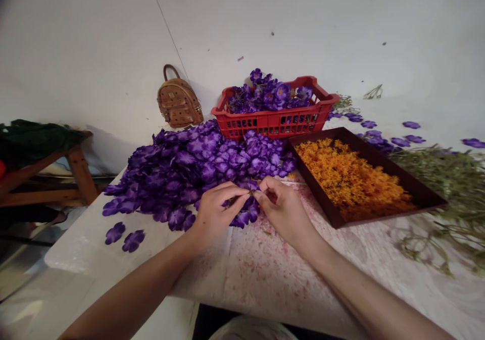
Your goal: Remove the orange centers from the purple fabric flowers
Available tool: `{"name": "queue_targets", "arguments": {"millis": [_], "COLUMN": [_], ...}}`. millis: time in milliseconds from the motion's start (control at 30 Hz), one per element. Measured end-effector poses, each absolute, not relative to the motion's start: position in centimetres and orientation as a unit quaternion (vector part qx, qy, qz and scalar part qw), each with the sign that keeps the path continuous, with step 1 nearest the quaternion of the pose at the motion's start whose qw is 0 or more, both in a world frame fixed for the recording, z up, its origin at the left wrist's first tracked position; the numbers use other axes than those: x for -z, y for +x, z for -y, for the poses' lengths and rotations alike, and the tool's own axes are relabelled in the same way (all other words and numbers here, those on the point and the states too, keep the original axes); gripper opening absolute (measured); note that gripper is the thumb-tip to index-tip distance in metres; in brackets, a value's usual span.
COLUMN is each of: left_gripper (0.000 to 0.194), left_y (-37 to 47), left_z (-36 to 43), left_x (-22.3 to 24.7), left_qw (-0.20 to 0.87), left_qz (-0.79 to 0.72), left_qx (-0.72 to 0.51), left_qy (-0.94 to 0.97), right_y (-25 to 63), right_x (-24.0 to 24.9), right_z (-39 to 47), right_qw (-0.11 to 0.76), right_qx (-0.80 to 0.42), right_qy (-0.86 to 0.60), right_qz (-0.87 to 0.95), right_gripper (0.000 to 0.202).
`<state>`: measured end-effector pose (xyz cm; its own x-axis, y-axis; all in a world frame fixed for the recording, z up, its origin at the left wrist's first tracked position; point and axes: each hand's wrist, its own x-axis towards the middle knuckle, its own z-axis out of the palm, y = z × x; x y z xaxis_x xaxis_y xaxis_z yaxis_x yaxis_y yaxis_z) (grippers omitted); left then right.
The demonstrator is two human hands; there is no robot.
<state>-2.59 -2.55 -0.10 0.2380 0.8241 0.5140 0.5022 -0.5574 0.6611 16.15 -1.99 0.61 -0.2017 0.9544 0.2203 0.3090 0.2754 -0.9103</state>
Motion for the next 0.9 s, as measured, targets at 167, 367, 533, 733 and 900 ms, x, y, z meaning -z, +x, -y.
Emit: {"name": "queue_targets", "arguments": {"millis": [167, 367, 533, 733, 900], "left_gripper": [0.018, 0.023, 0.015, 0.015, 0.025], "left_y": [-2.8, -2.6, -2.5, -3.0, -3.2], "left_z": [2.6, 2.7, 2.3, 1.0, 1.3], "left_x": [0.7, 0.8, 0.2, -0.4, 0.1], "left_qw": [0.127, 0.102, 0.236, 0.497, 0.571], "left_qz": [-0.413, -0.404, -0.434, -0.407, -0.386], "left_qx": [-0.411, -0.398, -0.451, -0.530, -0.551], "left_qy": [0.803, 0.817, 0.743, 0.554, 0.470], "right_y": [16.1, 16.4, 16.5, 17.0, 17.2], "right_x": [-0.7, -0.6, -1.1, -2.0, -2.2], "right_z": [1.9, 1.5, 1.5, 1.8, 2.2], "right_qw": [0.407, 0.404, 0.419, 0.527, 0.531], "right_qx": [-0.413, -0.436, -0.523, -0.448, -0.454], "right_qy": [-0.463, -0.447, -0.417, -0.433, -0.429], "right_qz": [0.670, 0.668, 0.614, 0.578, 0.573], "right_gripper": [0.023, 0.030, 0.033, 0.034, 0.039]}}
